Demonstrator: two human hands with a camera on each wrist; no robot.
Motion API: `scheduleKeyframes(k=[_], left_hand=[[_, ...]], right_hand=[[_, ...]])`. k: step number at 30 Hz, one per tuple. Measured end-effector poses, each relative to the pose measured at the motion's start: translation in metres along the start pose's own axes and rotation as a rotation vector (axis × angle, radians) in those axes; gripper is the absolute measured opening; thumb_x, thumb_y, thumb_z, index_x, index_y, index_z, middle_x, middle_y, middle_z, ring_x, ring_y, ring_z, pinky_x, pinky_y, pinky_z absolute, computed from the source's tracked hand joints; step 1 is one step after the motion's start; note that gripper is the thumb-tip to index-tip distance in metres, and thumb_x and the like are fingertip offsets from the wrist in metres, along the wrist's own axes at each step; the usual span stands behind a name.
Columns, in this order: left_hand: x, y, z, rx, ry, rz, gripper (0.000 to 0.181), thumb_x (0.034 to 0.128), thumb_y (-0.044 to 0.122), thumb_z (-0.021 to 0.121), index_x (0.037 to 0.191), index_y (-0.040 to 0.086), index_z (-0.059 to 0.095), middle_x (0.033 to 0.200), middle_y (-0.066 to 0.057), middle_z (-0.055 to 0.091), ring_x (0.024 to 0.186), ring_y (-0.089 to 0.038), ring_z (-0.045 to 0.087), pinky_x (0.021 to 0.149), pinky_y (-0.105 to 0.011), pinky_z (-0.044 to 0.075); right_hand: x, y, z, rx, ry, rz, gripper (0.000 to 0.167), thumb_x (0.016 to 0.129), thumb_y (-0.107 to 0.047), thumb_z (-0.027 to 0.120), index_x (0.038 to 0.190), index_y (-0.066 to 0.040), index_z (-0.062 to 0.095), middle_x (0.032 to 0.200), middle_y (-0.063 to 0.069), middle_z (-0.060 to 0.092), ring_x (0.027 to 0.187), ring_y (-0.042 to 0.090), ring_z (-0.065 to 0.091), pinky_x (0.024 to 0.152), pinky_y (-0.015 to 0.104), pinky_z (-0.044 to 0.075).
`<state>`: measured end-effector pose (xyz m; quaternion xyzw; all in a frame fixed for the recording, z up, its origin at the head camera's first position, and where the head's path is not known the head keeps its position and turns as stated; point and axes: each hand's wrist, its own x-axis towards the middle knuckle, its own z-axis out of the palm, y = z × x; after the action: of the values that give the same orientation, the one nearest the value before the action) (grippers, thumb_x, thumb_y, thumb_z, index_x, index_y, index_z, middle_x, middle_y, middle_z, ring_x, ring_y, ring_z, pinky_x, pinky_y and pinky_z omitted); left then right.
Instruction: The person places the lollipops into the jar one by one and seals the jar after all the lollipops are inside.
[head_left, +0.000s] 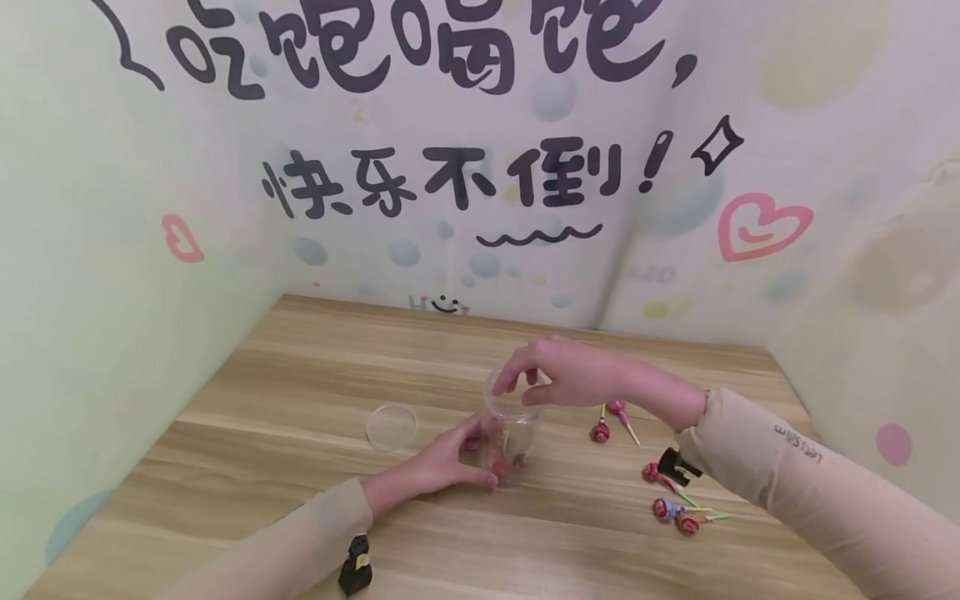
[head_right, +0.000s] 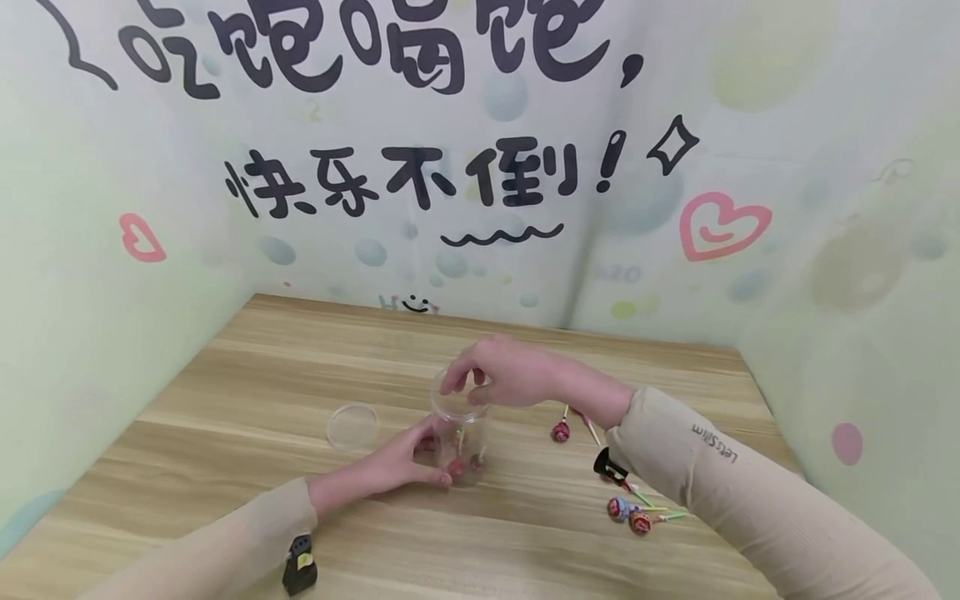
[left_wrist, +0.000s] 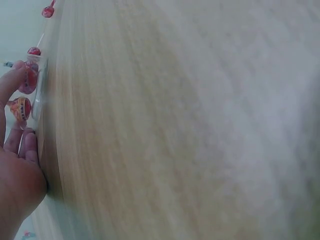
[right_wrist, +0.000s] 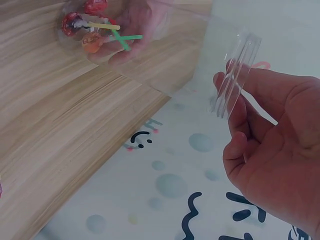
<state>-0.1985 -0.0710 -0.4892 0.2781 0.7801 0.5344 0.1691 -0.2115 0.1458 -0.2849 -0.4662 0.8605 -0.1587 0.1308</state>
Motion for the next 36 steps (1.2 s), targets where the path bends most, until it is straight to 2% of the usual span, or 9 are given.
scheduleKeyframes(k=[7,15,23,30,36], left_hand=[[-0.001,0.0,0.0,0.02,0.01,-0.001,0.078,0.0797,0.019,0.083,0.145,0.011,0.042,0.141,-0.008,0.056,0.132,-0.026,0.052,0.111,-0.031,0.042],[0.0,0.001,0.0,0.026,0.007,0.009,0.078,0.0786,0.017,0.083,0.144,0.007,0.042,0.143,-0.011,0.054,0.134,-0.028,0.051,0.112,-0.034,0.042],[-0.001,-0.001,0.0,0.016,0.007,-0.005,0.08,0.0777,0.017,0.084,0.145,0.008,0.041,0.145,-0.01,0.053,0.135,-0.027,0.05,0.112,-0.033,0.042],[-0.001,-0.001,0.001,0.021,0.01,-0.007,0.08,0.0775,0.017,0.084,0.144,0.006,0.042,0.145,-0.012,0.053,0.133,-0.03,0.052,0.112,-0.038,0.043],[-0.001,-0.001,-0.001,0.019,0.006,-0.014,0.08,0.0782,0.018,0.084,0.145,0.007,0.042,0.145,-0.011,0.053,0.133,-0.029,0.052,0.112,-0.035,0.042]], right_hand=[[-0.004,0.003,0.0,0.03,0.055,-0.03,0.027,0.089,-0.003,0.068,0.114,-0.012,0.072,0.115,0.0,0.073,0.097,0.008,0.065,0.086,0.024,0.054],[-0.024,0.008,-0.008,0.062,0.236,0.041,0.029,0.092,-0.009,0.068,0.12,-0.015,0.069,0.112,-0.004,0.073,0.101,0.011,0.067,0.084,0.028,0.056],[-0.053,0.027,-0.006,0.077,0.363,0.146,0.033,0.091,-0.009,0.068,0.122,-0.02,0.068,0.109,-0.009,0.073,0.097,0.006,0.063,0.076,0.027,0.048],[-0.088,0.045,0.009,0.103,0.443,0.224,0.031,0.092,-0.012,0.068,0.12,-0.024,0.068,0.107,-0.011,0.072,0.093,0.002,0.059,0.075,0.026,0.046],[-0.117,0.058,0.028,0.102,0.508,0.259,0.028,0.093,-0.013,0.068,0.118,-0.026,0.068,0.11,-0.011,0.071,0.092,0.0,0.059,0.075,0.024,0.046]])
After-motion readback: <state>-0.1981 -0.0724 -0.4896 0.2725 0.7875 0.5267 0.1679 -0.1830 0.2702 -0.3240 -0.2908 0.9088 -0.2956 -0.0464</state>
